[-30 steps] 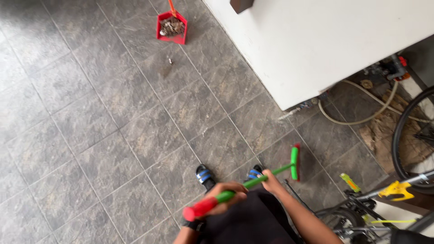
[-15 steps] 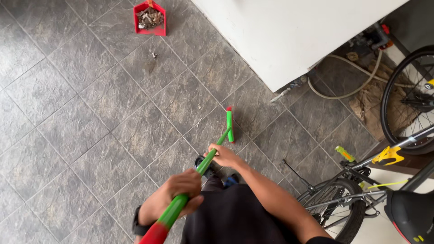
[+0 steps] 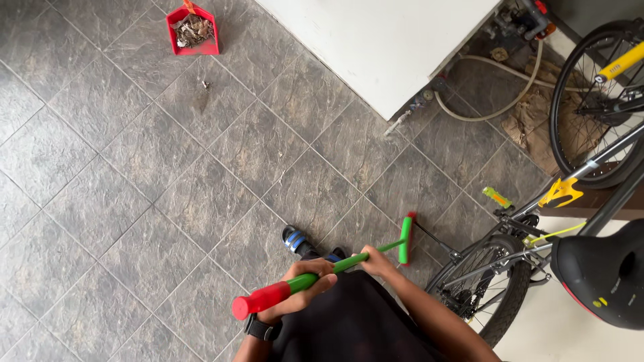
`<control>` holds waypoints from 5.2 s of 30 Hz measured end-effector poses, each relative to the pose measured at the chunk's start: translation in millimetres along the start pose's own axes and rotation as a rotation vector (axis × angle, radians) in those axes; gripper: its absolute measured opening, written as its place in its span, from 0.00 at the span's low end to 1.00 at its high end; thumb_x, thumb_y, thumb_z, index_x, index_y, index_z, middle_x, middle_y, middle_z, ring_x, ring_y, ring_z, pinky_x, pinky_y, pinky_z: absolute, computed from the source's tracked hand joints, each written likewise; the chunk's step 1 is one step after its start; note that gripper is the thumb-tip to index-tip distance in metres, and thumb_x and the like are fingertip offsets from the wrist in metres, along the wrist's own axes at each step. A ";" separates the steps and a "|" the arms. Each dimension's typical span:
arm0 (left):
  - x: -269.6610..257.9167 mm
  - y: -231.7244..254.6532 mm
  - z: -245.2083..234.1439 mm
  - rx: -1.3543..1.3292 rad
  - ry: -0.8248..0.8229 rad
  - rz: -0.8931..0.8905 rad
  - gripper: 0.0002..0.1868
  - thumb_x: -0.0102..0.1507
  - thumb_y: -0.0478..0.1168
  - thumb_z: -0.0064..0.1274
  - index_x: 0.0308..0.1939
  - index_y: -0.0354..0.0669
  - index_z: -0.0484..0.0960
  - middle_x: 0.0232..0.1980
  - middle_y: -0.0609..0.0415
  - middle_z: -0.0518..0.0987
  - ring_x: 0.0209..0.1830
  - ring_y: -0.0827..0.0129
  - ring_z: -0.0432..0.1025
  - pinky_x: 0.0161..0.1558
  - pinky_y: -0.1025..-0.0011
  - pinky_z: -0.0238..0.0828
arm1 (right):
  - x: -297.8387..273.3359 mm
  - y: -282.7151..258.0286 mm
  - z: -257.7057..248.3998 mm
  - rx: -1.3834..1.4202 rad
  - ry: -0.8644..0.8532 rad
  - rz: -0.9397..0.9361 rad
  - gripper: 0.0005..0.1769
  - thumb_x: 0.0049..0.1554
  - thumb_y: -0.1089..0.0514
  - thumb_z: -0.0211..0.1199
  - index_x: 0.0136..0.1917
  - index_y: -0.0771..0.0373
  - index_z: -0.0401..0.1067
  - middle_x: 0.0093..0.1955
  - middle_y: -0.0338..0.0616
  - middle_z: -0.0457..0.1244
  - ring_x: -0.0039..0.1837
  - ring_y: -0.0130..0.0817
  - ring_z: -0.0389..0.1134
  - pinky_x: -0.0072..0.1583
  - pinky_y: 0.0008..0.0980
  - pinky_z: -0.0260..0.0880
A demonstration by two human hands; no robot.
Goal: The person sweeps debris from the floor using a broom and directs it toward a dustpan.
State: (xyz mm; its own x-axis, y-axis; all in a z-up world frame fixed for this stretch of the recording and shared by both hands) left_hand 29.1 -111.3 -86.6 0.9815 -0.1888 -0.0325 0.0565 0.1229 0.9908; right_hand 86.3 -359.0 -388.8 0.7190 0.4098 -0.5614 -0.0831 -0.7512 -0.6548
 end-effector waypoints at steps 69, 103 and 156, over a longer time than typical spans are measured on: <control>-88.0 64.2 -141.6 0.366 -0.224 0.251 0.16 0.61 0.28 0.55 0.22 0.33 0.66 0.24 0.48 0.66 0.27 0.55 0.65 0.54 0.60 0.68 | 67.6 -183.8 165.8 0.410 0.032 -0.104 0.15 0.62 0.46 0.63 0.46 0.60 0.70 0.40 0.40 0.66 0.44 0.30 0.66 0.47 0.37 0.68; -15.7 100.1 -77.6 0.377 -0.431 0.349 0.16 0.63 0.33 0.60 0.24 0.38 0.70 0.24 0.53 0.71 0.29 0.59 0.70 0.50 0.60 0.73 | 11.6 -131.6 74.5 0.376 0.034 -0.111 0.10 0.58 0.55 0.65 0.48 0.59 0.66 0.37 0.35 0.61 0.41 0.28 0.61 0.45 0.35 0.62; -100.2 74.4 -144.2 0.291 -0.307 0.224 0.15 0.63 0.30 0.56 0.24 0.37 0.69 0.27 0.49 0.70 0.35 0.52 0.69 0.52 0.61 0.65 | 21.6 -138.4 177.9 0.469 0.120 0.141 0.15 0.62 0.46 0.64 0.49 0.59 0.67 0.40 0.37 0.61 0.43 0.25 0.60 0.47 0.33 0.65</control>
State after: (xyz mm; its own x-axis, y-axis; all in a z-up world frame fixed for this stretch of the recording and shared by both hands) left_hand -38.6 57.3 -28.6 0.8618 -0.4732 0.1826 -0.2465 -0.0761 0.9661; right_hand -9.4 -154.1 -400.4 0.7506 0.2382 -0.6164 -0.4662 -0.4702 -0.7494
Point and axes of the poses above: each hand's wrist, its own x-axis towards the middle knuckle, its own z-axis out of the palm, y = z × x, the point moved 4 cm from there along x, towards the middle knuckle
